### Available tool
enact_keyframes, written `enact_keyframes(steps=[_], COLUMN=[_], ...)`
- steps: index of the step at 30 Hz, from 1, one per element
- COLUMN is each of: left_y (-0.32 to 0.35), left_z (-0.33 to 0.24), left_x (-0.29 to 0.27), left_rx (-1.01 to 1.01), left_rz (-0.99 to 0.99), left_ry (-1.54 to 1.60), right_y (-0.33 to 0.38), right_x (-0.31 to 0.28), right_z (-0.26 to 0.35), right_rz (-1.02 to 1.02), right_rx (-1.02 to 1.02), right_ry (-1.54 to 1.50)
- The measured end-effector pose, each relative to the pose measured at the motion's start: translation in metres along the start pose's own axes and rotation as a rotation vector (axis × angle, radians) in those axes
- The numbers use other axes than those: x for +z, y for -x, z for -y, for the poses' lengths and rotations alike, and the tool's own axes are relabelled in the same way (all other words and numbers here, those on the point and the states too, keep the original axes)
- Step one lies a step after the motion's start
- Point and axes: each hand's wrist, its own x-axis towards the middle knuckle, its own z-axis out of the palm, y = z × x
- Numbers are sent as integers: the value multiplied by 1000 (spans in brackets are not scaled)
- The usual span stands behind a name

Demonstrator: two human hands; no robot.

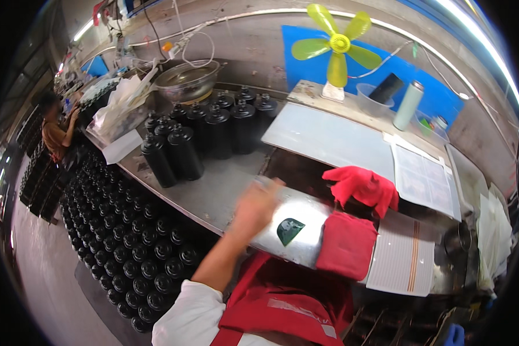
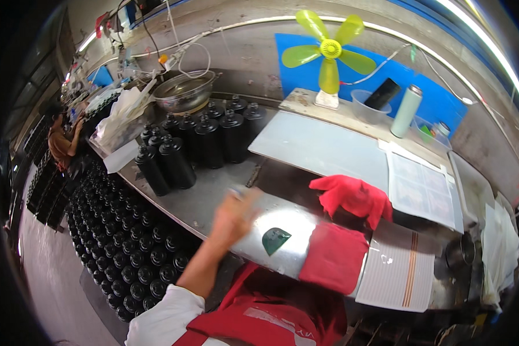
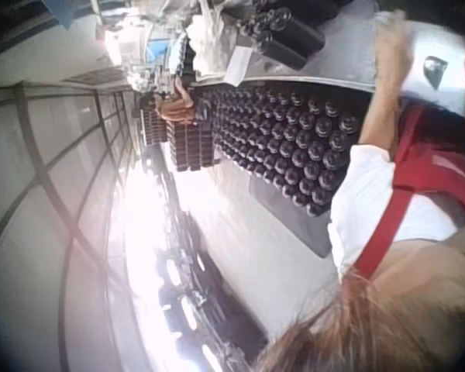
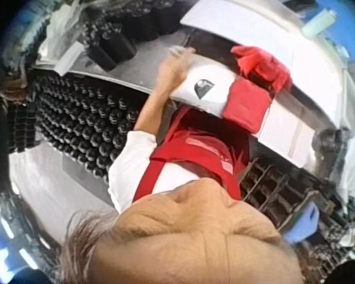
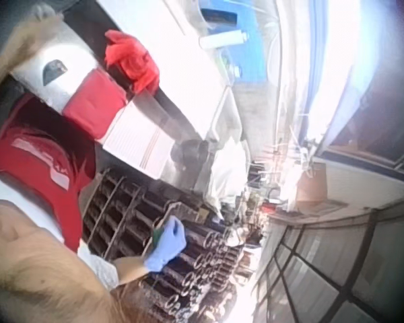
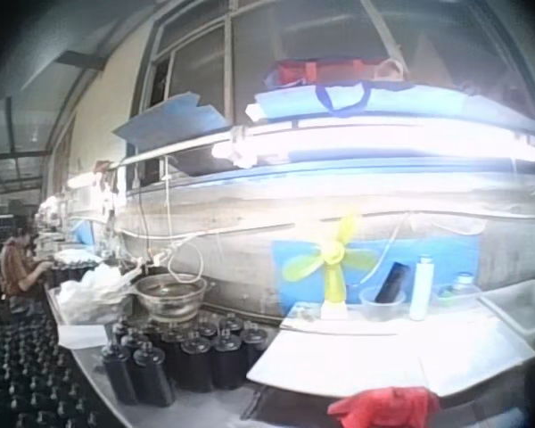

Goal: The person applies printed labels and gold foil strips to black bottles using a green squeegee and a red cloth. The person smooths each label, trims edges, and places finished bottles into a nearby rack.

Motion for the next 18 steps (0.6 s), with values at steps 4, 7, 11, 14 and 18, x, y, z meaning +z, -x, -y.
enact_keyframes(steps=[4, 7, 11, 14, 18], left_y=[-83, -126, -90, -85, -78], left_z=[59, 108, 174, 124, 97], left_x=[-47, -37, -76, -75, -65], left_rx=[-302, -174, -558, -60, -37], left_rz=[-495, -297, -141, -175, -237], left_ry=[-344, -879, -479, -800, -820], right_y=[-29, -51, -79, -80, -76], right_x=[47, 84, 137, 153, 173], right_z=[11, 34, 100, 106, 98], right_rz=[192, 238, 477, 564, 566], right_rx=[-103, -169, -494, -560, -670], right_ry=[-43, -414, -414, -266, -314])
